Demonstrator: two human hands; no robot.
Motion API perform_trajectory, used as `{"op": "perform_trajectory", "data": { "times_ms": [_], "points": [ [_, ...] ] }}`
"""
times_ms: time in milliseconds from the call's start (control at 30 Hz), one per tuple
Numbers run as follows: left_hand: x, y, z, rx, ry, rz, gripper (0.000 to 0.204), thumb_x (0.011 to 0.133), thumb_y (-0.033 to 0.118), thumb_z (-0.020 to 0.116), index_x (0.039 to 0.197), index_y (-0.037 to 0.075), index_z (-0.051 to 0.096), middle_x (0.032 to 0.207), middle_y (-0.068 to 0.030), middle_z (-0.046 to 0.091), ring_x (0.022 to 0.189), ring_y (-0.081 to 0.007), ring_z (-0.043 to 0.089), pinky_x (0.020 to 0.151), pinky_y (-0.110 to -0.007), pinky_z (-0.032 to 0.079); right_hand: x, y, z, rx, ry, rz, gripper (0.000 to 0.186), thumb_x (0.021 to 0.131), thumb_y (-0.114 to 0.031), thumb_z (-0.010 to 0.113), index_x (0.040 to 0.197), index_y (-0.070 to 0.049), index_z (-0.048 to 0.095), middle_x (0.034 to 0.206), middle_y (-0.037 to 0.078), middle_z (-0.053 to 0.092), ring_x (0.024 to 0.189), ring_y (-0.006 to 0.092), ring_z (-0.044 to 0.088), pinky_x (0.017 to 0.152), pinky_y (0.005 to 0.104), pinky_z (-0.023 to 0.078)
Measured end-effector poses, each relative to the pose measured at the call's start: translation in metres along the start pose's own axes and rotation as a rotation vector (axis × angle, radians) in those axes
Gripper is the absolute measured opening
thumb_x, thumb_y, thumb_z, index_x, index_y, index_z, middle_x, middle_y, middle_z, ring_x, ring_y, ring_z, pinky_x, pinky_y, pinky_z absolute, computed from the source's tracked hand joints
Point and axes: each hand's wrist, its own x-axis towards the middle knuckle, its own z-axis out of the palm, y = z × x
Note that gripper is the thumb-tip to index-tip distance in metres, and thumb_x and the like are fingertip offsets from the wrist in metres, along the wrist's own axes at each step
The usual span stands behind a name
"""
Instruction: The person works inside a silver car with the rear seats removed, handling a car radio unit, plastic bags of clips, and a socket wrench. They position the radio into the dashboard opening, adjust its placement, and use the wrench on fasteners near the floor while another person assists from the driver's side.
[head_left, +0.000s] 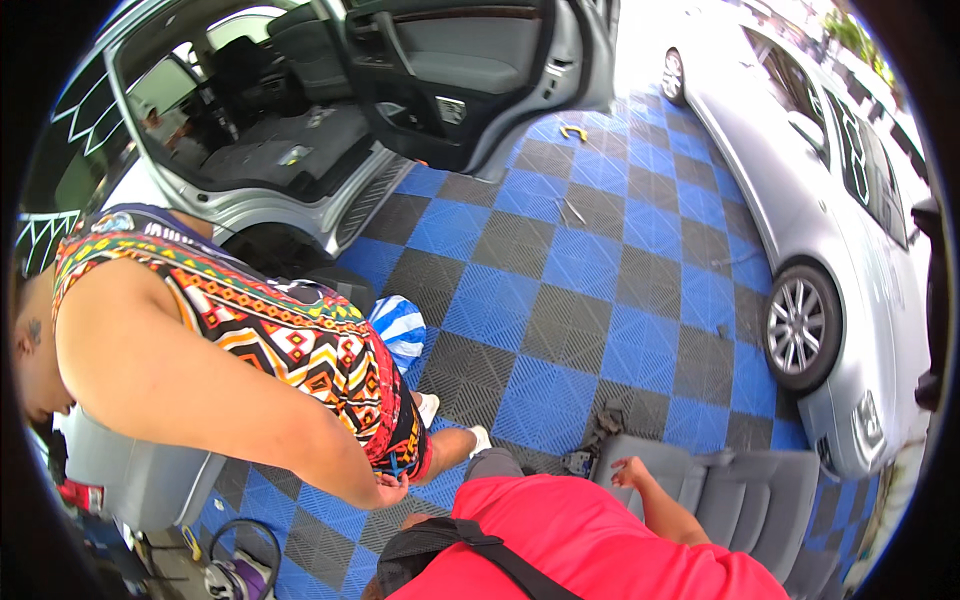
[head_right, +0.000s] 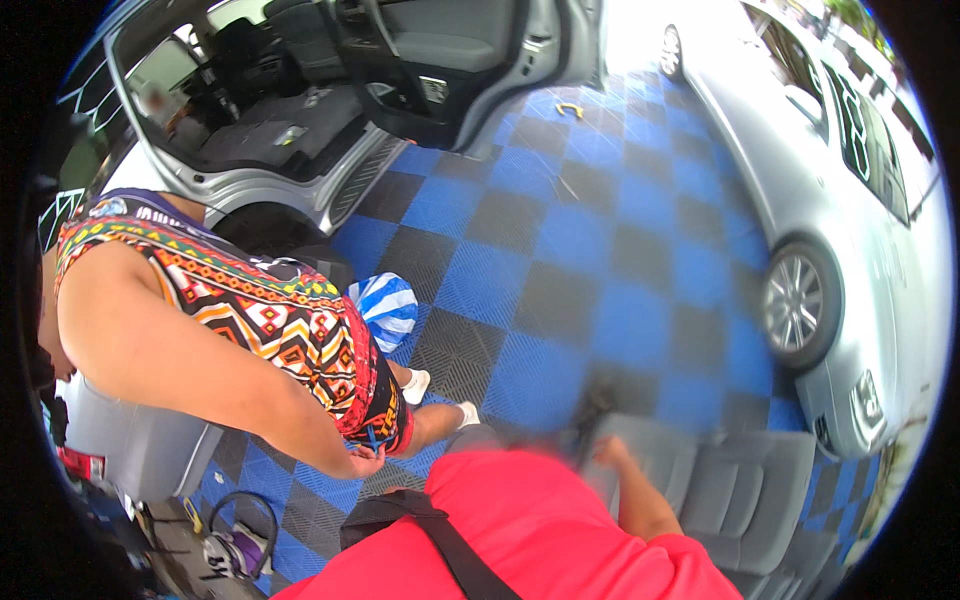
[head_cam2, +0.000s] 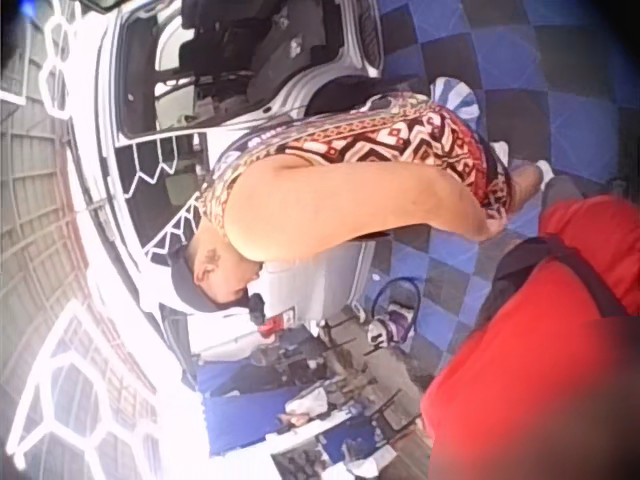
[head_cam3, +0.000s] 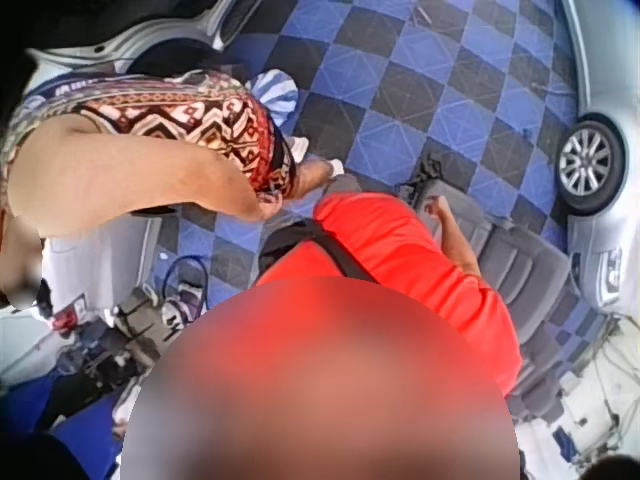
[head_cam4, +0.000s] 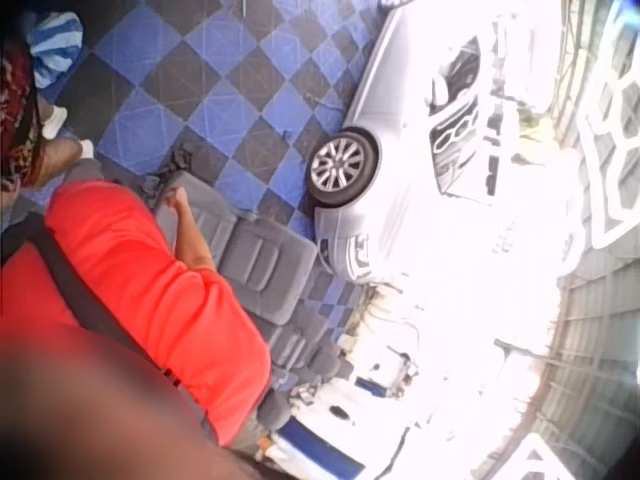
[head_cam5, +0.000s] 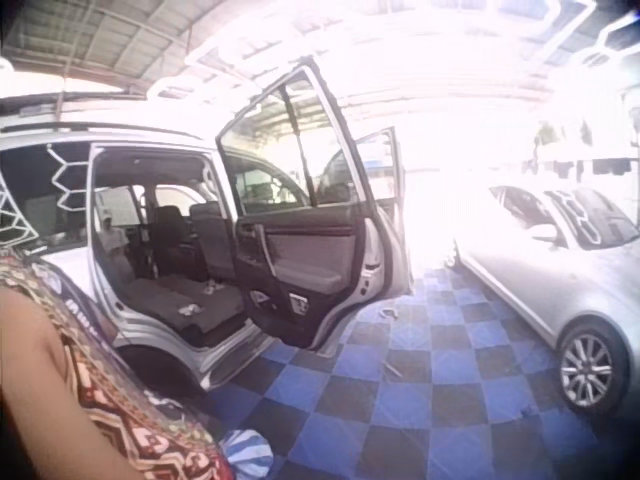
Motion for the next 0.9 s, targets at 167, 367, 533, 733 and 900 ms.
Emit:
{"op": "perform_trajectory", "data": {
  "times_ms": [167, 367, 533, 733, 900],
  "points": [
    [-0.008, 0.042, -0.012, -0.079, 0.183, -0.017, 0.03, 0.09, 0.015, 0.053, 0.114, -0.001, 0.062, 0.099, -0.0177, 0.068, 0.087, -0.0255, 0.068, 0.077, -0.04, 0.054, 0.007, -0.044, -0.03, -0.083, -0.018, -0.151, 0.04, 0.076, 0.003, 0.067, 0.116, -0.003, 0.064, 0.079, 0.01, 0.071, 0.063, 0.0147, 0.068, 0.053, 0.0284, 0.052],
    [-0.001, 0.048, -0.018, -0.125, 0.215, -0.039, 0.031, 0.09, 0.016, 0.054, 0.115, -0.001, 0.062, 0.099, -0.0173, 0.069, 0.088, -0.0254, 0.068, 0.077, -0.04, 0.054, -0.001, -0.092, -0.08, -0.01, 0.014, -0.031, 0.041, 0.077, 0.004, 0.065, 0.117, -0.001, 0.063, 0.078, 0.01, 0.071, 0.063, 0.0152, 0.067, 0.052, 0.0283, 0.052],
    [0.031, 0.058, -0.007, -0.147, 0.156, -0.084, 0.031, 0.09, 0.016, 0.054, 0.115, -0.001, 0.062, 0.099, -0.0171, 0.069, 0.088, -0.0254, 0.068, 0.077, -0.04, 0.054, 0.04, -0.1, -0.119, 0.024, -0.033, -0.049, 0.041, 0.077, 0.006, 0.065, 0.117, 0.0, 0.063, 0.079, 0.015, 0.07, 0.065, 0.0194, 0.067, 0.053, 0.0298, 0.051],
    [0.105, 0.126, 0.004, -0.155, 0.096, -0.046, 0.031, 0.09, 0.017, 0.055, 0.116, 0.0, 0.062, 0.099, -0.0167, 0.069, 0.088, -0.0253, 0.068, 0.077, -0.04, 0.054, 0.136, -0.151, -0.164, -0.145, -0.144, -0.211, 0.041, 0.077, 0.009, 0.064, 0.117, -0.001, 0.063, 0.08, 0.015, 0.07, 0.065, 0.0194, 0.066, 0.053, 0.0316, 0.051],
    [0.167, 0.214, 0.001, -0.132, 0.063, 0.004, 0.032, 0.09, 0.018, 0.055, 0.116, 0.0, 0.062, 0.1, -0.0165, 0.069, 0.089, -0.0252, 0.068, 0.077, -0.04, 0.054, 0.192, -0.263, -0.199, -0.234, -0.112, -0.305, 0.041, 0.078, 0.004, 0.064, 0.119, -0.003, 0.063, 0.083, 0.012, 0.072, 0.068, 0.0174, 0.067, 0.055, 0.0296, 0.054]
  ]
}}
